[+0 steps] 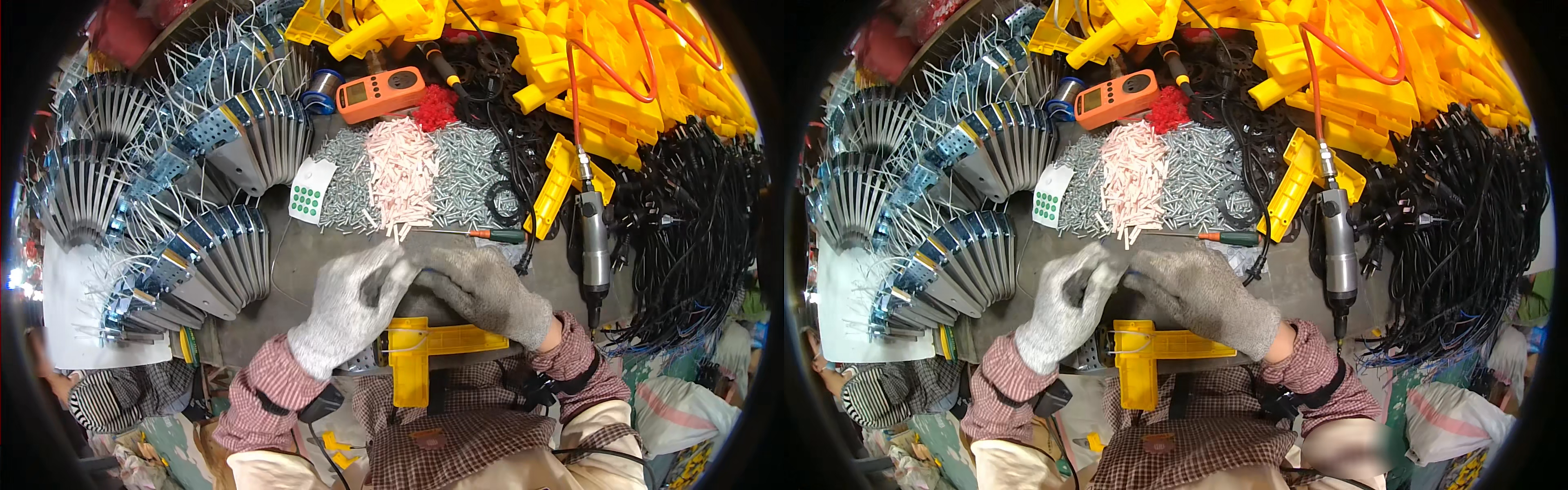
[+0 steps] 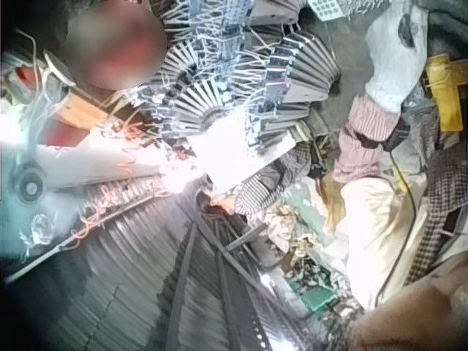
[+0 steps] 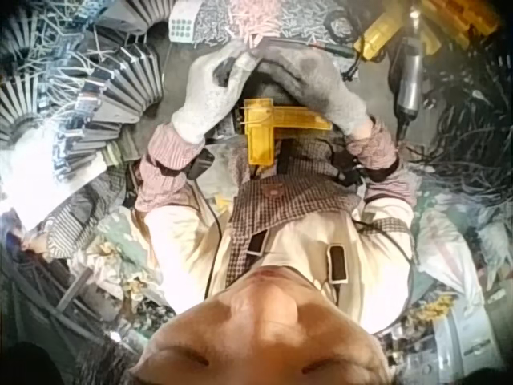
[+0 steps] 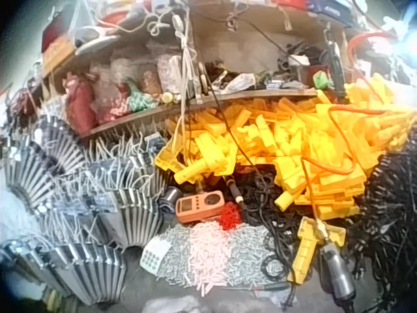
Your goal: Assembling a yellow plastic housing with metal components, wires, and screws using a screwdriver, soldering iron, and pneumatic tool.
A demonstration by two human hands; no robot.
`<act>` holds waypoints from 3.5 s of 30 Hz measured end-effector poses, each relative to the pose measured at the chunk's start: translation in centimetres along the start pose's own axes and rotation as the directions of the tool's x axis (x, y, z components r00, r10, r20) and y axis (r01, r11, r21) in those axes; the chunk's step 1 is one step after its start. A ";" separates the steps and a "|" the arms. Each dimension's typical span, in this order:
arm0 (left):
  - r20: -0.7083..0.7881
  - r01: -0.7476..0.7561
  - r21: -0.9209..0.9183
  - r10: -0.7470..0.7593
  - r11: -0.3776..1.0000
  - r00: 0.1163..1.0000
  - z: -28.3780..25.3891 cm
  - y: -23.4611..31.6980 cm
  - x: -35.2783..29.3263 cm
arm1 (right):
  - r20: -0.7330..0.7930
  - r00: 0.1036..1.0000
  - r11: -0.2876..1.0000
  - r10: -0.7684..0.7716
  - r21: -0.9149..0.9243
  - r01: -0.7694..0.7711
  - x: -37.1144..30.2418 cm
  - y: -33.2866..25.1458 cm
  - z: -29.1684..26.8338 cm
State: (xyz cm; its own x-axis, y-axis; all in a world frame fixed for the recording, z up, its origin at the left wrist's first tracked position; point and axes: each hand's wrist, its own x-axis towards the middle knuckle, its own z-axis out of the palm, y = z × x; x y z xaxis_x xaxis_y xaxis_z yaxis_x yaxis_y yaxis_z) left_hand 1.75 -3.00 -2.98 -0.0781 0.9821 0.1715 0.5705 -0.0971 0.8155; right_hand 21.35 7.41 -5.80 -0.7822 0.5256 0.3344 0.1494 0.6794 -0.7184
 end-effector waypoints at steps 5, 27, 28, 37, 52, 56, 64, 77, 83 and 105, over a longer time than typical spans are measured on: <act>0.115 0.422 0.325 -0.479 0.846 0.870 -10.9 0.5 -4.8 | -0.116 0.981 0.981 0.154 -0.101 -0.166 -1.3 2.1 -2.3; -0.149 0.086 -0.546 -0.198 0.834 0.969 -0.3 -3.7 15.8 | -0.169 0.887 0.823 0.430 0.478 -0.308 -0.6 1.5 -0.2; -0.044 0.123 -0.526 -0.171 0.842 0.984 -0.3 -2.2 13.8 | -0.248 0.854 0.852 0.457 0.398 -0.341 -0.2 0.8 -1.1; 0.116 0.231 -0.603 -0.203 0.763 0.972 0.9 2.3 4.7 | -0.022 0.929 0.860 0.369 0.387 -0.332 0.3 -0.3 -0.3; 0.087 0.227 -0.514 -0.213 0.827 0.973 2.0 0.7 3.0 | -0.075 0.898 0.799 0.433 0.494 -0.344 -0.2 -0.5 -1.1; -0.053 -0.016 -0.395 -0.005 0.918 0.999 2.7 0.3 2.0 | -0.097 0.935 0.875 0.342 0.397 -0.278 0.0 0.2 -1.3; 0.039 0.301 -0.561 -0.339 0.771 0.940 1.0 0.6 0.3 | -0.147 0.961 0.960 0.234 0.191 -0.205 -0.7 -0.3 -0.8; 0.059 -0.339 0.458 0.353 0.822 0.934 3.3 -2.2 -7.9 | 0.412 0.908 0.997 0.071 -0.051 -0.055 -2.4 -1.1 0.5; -0.003 -0.331 0.324 0.351 0.886 0.937 3.0 -3.3 -7.3 | 0.350 0.899 0.952 0.263 0.055 -0.300 -1.3 -0.6 0.2; -0.058 0.065 -0.285 -0.085 0.956 0.995 2.5 -1.5 -3.8 | 0.276 0.854 0.788 0.442 0.336 -0.516 -0.8 -0.9 0.7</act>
State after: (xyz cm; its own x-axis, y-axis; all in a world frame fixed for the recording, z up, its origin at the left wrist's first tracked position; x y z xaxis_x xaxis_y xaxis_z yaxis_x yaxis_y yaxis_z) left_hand 3.27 -6.19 -6.24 -0.1734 0.9757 0.1335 0.3073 -0.0752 0.9486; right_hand 21.40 6.01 -5.89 -0.7688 0.6074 -0.2002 0.3185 0.0921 -0.9435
